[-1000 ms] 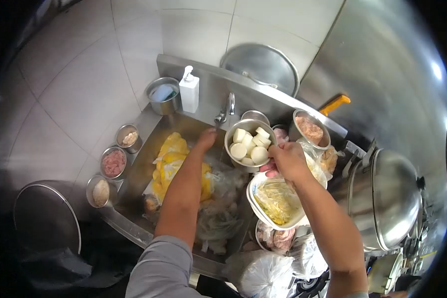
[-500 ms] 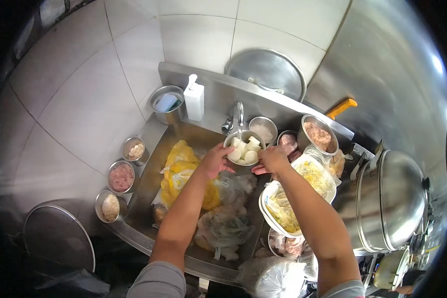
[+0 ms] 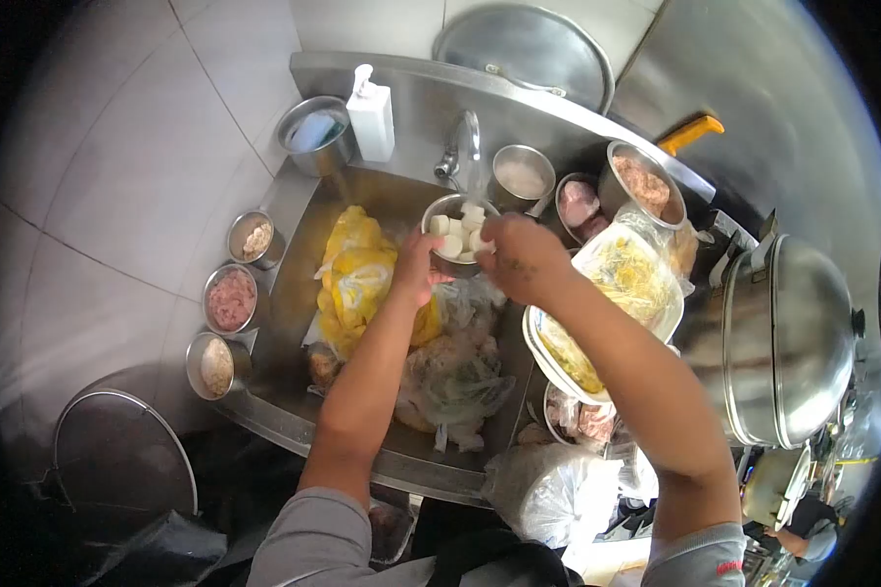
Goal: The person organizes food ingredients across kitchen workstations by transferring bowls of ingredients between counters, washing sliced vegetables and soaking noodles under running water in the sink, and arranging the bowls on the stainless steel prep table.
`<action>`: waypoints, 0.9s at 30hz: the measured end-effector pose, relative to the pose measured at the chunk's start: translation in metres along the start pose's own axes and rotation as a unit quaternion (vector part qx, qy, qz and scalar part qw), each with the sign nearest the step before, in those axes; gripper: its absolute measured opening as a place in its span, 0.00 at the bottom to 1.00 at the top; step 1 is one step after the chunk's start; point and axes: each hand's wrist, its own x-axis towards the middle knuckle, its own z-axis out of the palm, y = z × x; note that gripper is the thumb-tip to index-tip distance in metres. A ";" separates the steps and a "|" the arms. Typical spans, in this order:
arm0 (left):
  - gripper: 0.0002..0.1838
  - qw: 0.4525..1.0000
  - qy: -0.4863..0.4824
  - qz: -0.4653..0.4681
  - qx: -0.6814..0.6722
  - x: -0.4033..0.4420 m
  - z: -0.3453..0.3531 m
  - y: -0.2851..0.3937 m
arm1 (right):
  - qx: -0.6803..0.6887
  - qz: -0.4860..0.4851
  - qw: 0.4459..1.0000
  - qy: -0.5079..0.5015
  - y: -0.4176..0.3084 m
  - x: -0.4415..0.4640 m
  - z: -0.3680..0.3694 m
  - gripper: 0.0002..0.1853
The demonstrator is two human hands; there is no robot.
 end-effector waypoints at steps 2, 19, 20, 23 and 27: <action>0.21 1.000 -0.010 0.000 -0.004 0.000 -0.003 -0.002 | -0.026 0.004 0.998 -0.059 -0.006 -0.001 0.013 0.14; 0.23 0.998 0.024 -0.034 0.043 -0.003 -0.010 -0.020 | 0.124 0.043 0.991 -0.018 0.000 -0.023 -0.066 0.15; 0.23 0.998 0.024 -0.032 0.045 -0.004 -0.009 -0.016 | 0.131 0.052 0.990 -0.025 0.007 -0.020 -0.058 0.15; 0.24 0.998 0.023 -0.013 0.062 -0.004 -0.006 -0.008 | 0.164 0.067 0.984 -0.017 0.019 -0.015 -0.042 0.13; 0.23 0.998 0.022 0.011 0.062 -0.005 -0.002 0.004 | 0.116 0.069 0.991 -0.006 0.031 0.000 -0.029 0.12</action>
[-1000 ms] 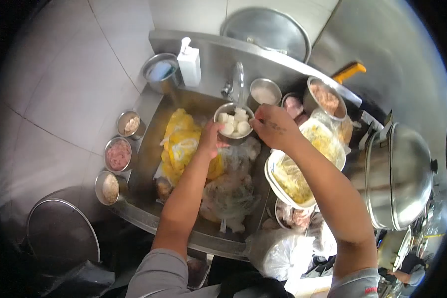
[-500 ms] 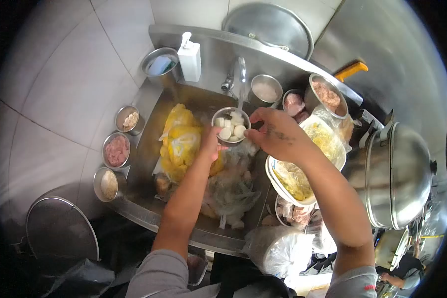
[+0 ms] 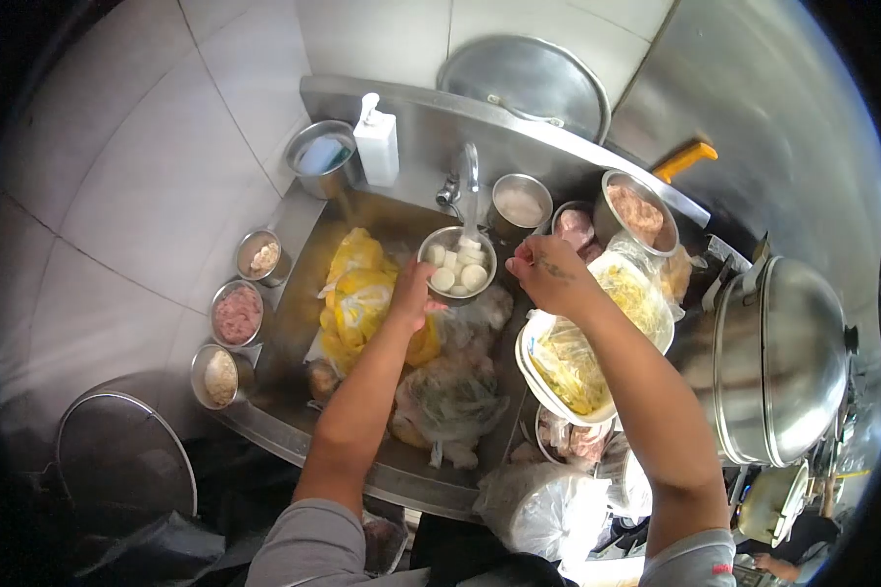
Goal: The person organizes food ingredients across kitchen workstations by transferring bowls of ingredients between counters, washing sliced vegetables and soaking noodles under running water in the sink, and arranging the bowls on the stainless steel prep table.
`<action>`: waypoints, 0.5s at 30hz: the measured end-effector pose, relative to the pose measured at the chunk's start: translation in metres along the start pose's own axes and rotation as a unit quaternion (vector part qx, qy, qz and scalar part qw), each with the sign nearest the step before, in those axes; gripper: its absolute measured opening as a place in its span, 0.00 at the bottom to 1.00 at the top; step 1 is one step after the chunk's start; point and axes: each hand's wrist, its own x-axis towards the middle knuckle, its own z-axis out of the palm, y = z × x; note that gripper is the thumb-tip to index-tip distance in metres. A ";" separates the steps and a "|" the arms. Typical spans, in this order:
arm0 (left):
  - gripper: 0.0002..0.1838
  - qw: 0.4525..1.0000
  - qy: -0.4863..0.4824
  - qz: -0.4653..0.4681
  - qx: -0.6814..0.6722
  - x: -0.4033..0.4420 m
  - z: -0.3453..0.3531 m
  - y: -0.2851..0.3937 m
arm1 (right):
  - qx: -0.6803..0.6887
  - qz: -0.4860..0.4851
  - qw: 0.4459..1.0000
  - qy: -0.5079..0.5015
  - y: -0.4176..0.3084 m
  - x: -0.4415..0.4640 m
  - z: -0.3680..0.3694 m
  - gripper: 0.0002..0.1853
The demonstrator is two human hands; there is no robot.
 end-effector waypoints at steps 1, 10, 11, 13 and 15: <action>0.23 1.000 0.001 -0.002 0.004 -0.001 0.001 0.004 | -0.017 -0.004 1.000 -0.003 0.008 0.006 0.005 0.12; 0.19 0.992 -0.124 -0.034 -0.006 0.010 -0.003 0.028 | -0.098 -0.072 0.992 0.035 0.053 0.043 0.055 0.17; 0.19 0.992 -0.126 -0.032 -0.006 0.009 -0.005 0.030 | -0.133 -0.100 0.986 0.021 0.060 0.045 0.056 0.17; 0.21 0.979 -0.204 -0.018 0.004 -0.012 0.004 0.055 | -0.003 0.002 1.000 -0.016 0.021 0.028 0.028 0.17; 0.23 0.982 -0.185 -0.034 -0.032 -0.032 0.018 0.088 | 0.201 0.128 0.971 -0.024 0.003 0.013 0.013 0.11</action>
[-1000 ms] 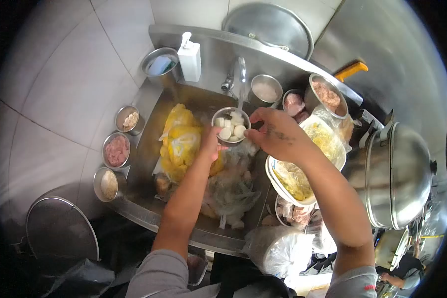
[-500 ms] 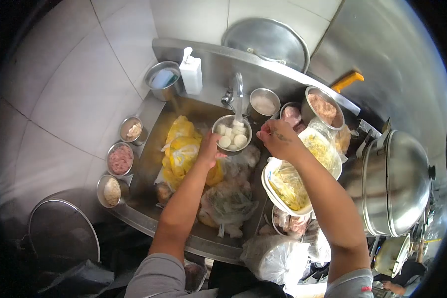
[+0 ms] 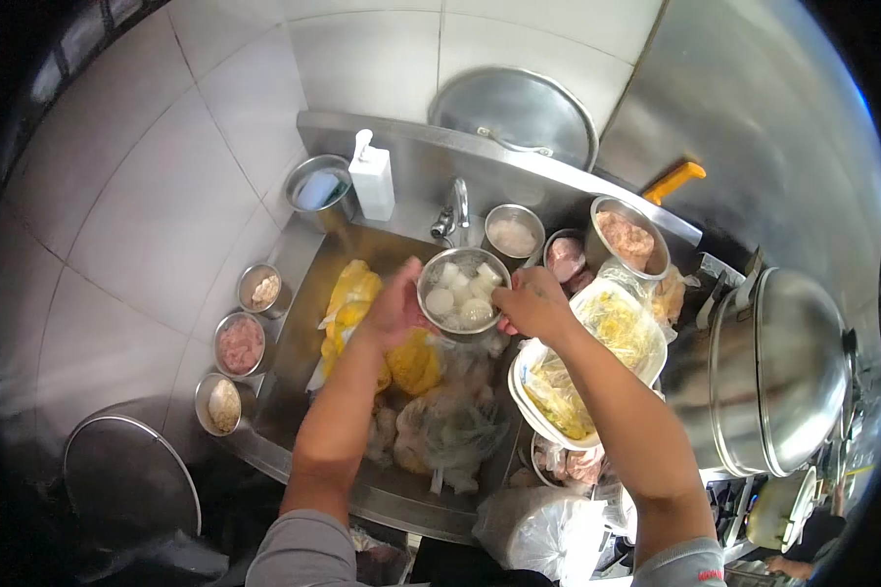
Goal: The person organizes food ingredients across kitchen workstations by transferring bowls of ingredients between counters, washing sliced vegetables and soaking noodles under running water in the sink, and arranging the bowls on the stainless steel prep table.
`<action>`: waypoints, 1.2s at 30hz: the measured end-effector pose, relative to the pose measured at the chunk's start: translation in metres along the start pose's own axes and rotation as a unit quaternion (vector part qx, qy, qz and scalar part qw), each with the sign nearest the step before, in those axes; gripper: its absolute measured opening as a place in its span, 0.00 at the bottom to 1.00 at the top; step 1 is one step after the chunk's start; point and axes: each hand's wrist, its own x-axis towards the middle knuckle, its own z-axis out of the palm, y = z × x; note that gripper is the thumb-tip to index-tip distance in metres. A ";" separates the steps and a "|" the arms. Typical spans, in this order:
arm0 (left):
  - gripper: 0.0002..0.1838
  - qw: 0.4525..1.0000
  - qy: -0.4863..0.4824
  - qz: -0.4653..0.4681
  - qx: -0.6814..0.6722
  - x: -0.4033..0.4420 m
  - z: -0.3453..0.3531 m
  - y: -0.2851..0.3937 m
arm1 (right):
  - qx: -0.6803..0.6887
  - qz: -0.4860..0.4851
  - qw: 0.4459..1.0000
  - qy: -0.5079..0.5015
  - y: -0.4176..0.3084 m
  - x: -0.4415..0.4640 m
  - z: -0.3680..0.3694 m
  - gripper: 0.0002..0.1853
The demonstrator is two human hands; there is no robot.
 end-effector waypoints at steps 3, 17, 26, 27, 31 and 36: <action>0.32 0.999 0.014 0.025 0.026 0.044 -0.038 -0.005 | 0.023 0.036 0.998 0.036 -0.020 -0.038 -0.020 0.17; 0.34 0.699 0.304 0.226 0.607 0.227 -0.119 -0.097 | 0.091 0.150 0.967 0.184 0.006 -0.299 -0.126 0.11; 0.16 0.403 0.127 0.184 0.887 0.181 -0.137 -0.050 | 0.112 0.211 0.900 0.364 0.072 -0.457 -0.142 0.08; 0.20 0.460 0.192 0.177 0.849 0.177 -0.134 -0.050 | 0.118 0.217 0.891 0.381 0.085 -0.473 -0.139 0.08; 0.28 0.571 0.250 0.316 0.715 0.173 -0.182 0.005 | 0.198 0.202 0.842 0.459 0.129 -0.541 -0.127 0.06; 0.18 0.670 0.191 0.465 0.546 -0.021 0.027 0.072 | 0.263 0.253 0.770 0.523 0.174 -0.631 -0.114 0.07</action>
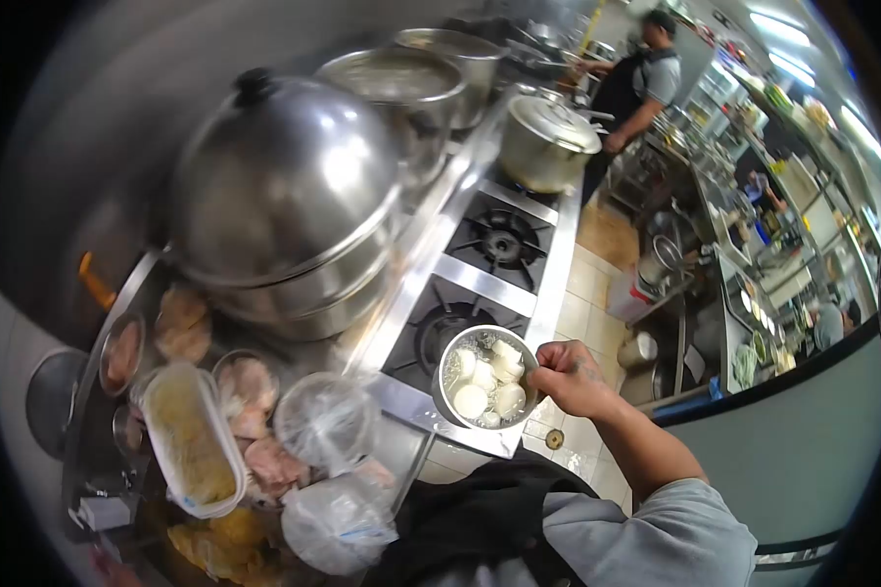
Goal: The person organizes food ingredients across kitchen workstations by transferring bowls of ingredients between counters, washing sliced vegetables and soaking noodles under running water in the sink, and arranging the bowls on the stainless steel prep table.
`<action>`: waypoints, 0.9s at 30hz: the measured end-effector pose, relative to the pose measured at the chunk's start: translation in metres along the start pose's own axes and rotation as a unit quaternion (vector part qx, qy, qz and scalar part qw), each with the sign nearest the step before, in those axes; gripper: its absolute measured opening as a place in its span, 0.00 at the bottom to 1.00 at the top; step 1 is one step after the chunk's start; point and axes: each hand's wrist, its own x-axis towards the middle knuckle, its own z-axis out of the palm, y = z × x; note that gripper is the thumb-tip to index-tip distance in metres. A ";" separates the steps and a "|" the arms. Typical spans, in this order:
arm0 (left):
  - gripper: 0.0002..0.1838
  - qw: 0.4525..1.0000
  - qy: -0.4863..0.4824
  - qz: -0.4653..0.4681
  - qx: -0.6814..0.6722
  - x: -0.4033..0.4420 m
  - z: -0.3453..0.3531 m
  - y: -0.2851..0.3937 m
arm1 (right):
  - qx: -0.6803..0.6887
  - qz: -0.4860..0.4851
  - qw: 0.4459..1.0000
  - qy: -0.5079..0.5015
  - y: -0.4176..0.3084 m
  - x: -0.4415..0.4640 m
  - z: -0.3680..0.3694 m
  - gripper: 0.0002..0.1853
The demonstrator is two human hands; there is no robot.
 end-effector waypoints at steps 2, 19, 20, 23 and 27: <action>0.14 0.995 0.054 -0.028 -0.075 -0.035 -0.025 0.147 | 0.010 0.013 1.000 0.017 0.022 0.001 -0.037 0.07; 0.13 0.662 -0.693 -0.062 -0.279 -0.410 0.191 0.682 | -0.020 -0.019 0.975 0.218 0.184 0.013 -0.398 0.14; 0.13 0.630 -0.725 -0.009 -0.279 -0.429 0.202 0.719 | -0.027 0.002 0.972 0.235 0.199 0.007 -0.420 0.14; 0.16 0.572 -0.764 0.028 -0.298 -0.496 0.254 0.781 | -0.014 0.062 0.961 0.268 0.233 -0.007 -0.472 0.14; 0.14 0.508 -0.805 0.076 -0.297 -0.555 0.283 0.842 | 0.003 0.107 0.931 0.348 0.263 -0.028 -0.525 0.15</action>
